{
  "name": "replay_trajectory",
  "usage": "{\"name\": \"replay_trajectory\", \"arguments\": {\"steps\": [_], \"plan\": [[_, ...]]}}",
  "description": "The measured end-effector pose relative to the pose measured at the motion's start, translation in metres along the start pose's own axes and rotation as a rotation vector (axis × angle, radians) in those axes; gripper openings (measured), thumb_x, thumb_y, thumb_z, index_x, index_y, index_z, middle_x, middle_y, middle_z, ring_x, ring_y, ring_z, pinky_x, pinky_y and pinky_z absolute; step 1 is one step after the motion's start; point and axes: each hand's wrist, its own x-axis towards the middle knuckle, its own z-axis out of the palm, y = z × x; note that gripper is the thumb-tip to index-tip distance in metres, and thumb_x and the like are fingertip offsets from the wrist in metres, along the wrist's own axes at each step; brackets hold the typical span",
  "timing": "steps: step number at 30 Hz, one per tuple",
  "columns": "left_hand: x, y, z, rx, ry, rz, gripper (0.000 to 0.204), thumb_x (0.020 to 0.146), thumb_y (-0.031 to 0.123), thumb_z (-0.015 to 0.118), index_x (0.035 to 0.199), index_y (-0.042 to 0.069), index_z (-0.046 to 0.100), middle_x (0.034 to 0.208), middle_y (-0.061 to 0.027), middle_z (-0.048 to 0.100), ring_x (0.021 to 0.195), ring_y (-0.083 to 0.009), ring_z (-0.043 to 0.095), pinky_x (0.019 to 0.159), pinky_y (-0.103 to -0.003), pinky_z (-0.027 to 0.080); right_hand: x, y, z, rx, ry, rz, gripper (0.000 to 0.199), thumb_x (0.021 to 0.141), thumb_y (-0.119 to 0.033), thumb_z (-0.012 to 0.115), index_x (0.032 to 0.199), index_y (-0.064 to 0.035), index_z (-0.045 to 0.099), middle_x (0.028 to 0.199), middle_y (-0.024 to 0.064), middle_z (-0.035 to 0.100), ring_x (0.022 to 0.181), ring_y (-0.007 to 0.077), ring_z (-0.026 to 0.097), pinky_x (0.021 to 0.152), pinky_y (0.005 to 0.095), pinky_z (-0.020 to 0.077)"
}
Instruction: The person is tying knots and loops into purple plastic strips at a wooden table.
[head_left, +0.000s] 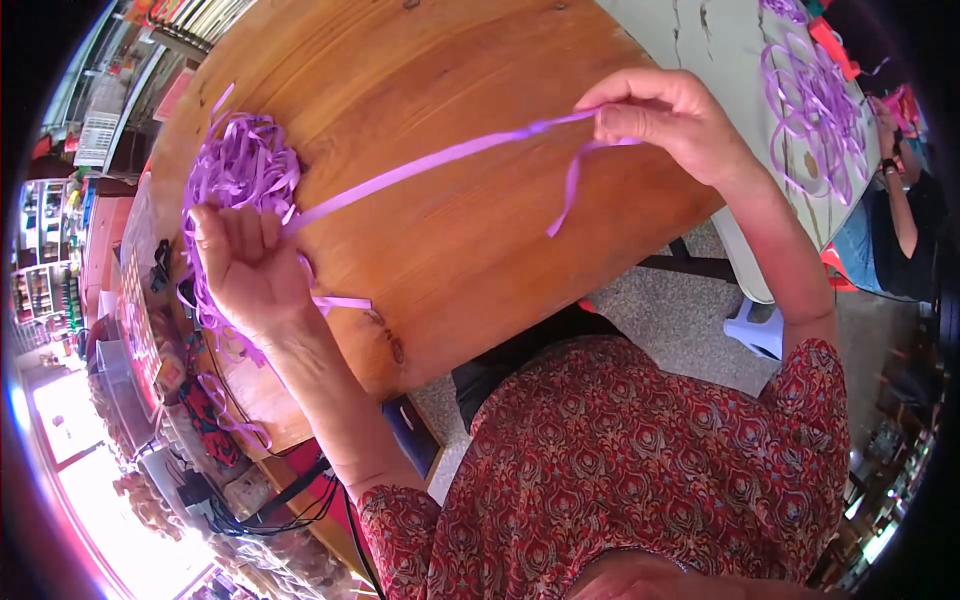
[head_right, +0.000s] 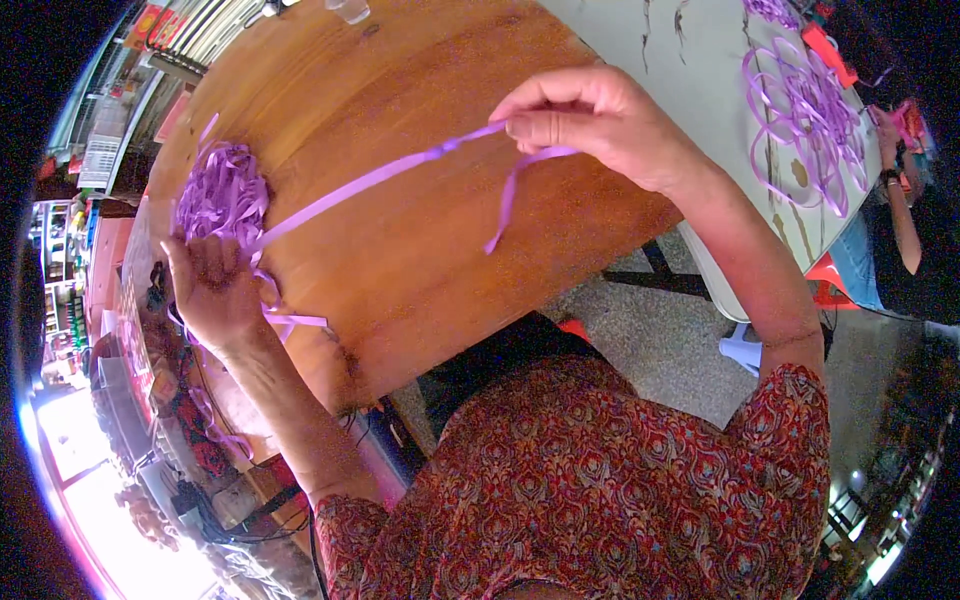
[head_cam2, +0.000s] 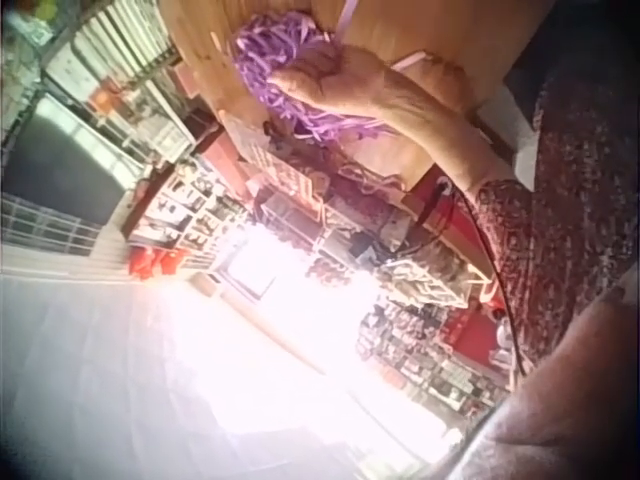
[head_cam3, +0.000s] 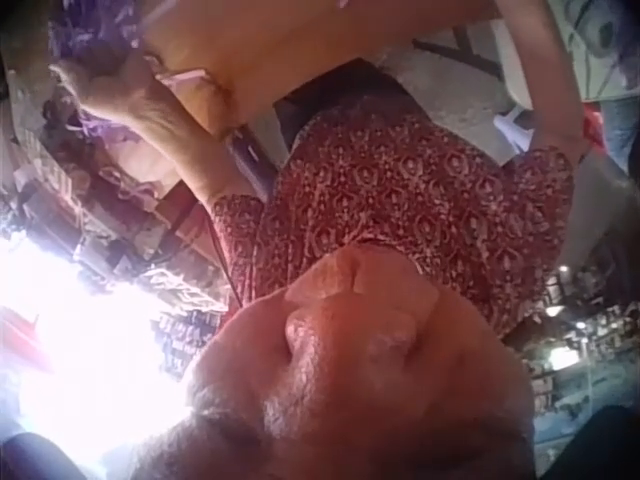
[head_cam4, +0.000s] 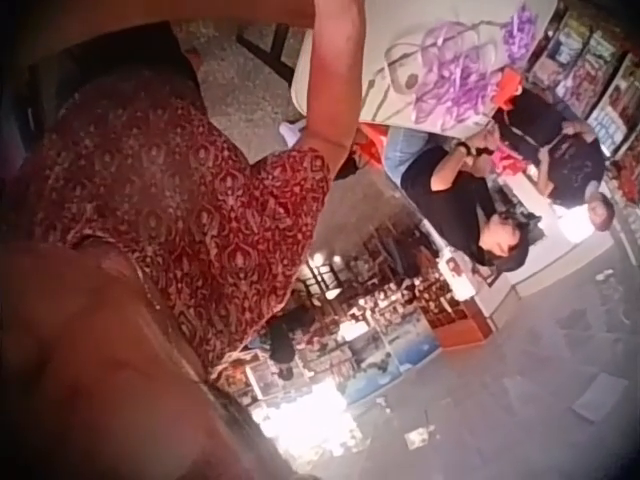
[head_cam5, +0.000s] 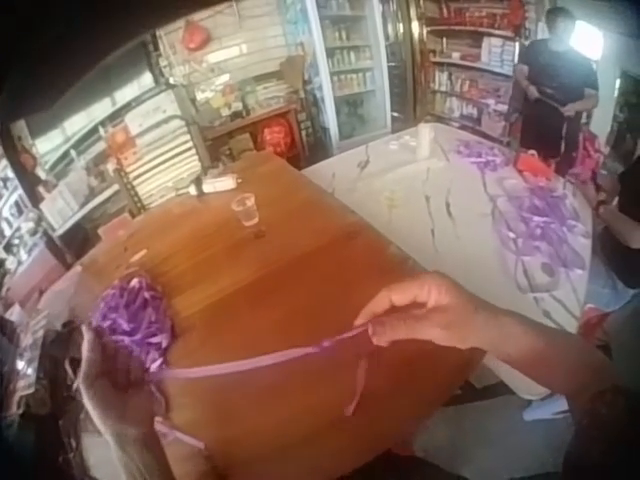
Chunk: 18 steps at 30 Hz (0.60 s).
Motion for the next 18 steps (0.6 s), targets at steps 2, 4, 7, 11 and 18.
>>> {"name": "replay_trajectory", "arguments": {"steps": [2,4,7,11,18], "plan": [[0.002,0.004,-0.037,0.451,0.171,0.147,0.016,0.088,0.015,0.06,0.099,0.003,0.056,0.069,-0.0019,0.051,0.061,-0.0113,0.046,0.055,-0.025,0.037,0.001,0.0,-0.003,-0.077,-0.001,-0.044,0.017,0.089,-0.011,0.058,0.101,0.0006,0.064,0.083,0.0028,0.06,0.078,0.0089,0.057,0.072,0.0231,0.0468],[0.001,-0.006,-0.044,0.97,0.307,0.376,0.027,0.085,0.016,0.064,0.106,0.001,0.055,0.082,-0.0058,0.054,0.073,-0.0159,0.051,0.064,-0.028,0.041,0.002,0.001,-0.004,-0.159,0.005,-0.086,0.017,0.089,-0.01,0.058,0.101,0.0003,0.064,0.084,0.0026,0.06,0.08,0.009,0.057,0.073,0.0234,0.0471],[-0.007,-0.024,-0.015,1.622,0.309,0.796,0.051,0.079,0.012,0.071,0.123,-0.001,0.048,0.112,-0.0132,0.054,0.104,-0.026,0.053,0.087,-0.036,0.044,0.003,0.003,0.005,-0.221,-0.039,-0.17,0.016,0.089,-0.007,0.057,0.101,0.0,0.064,0.086,0.0032,0.061,0.081,0.0106,0.059,0.075,0.0241,0.0473],[-0.04,-0.083,0.064,1.037,-0.312,0.368,0.04,0.084,0.005,0.063,0.121,0.0,0.05,0.109,-0.0123,0.056,0.102,-0.021,0.054,0.09,-0.032,0.043,0.009,-0.009,0.023,-0.44,-0.135,-0.392,0.017,0.086,0.0,0.057,0.101,0.0005,0.064,0.088,0.006,0.062,0.084,0.0143,0.06,0.075,0.0241,0.0478],[-0.062,-0.12,0.096,0.583,-0.248,-0.336,0.009,0.089,0.009,0.059,0.093,0.002,0.063,0.074,0.0034,0.056,0.062,-0.0043,0.046,0.055,-0.02,0.039,-0.003,-0.014,0.018,-0.17,0.074,-0.247,0.016,0.088,-0.003,0.057,0.103,0.001,0.062,0.091,0.0054,0.063,0.083,0.011,0.061,0.075,0.024,0.0483]]}}
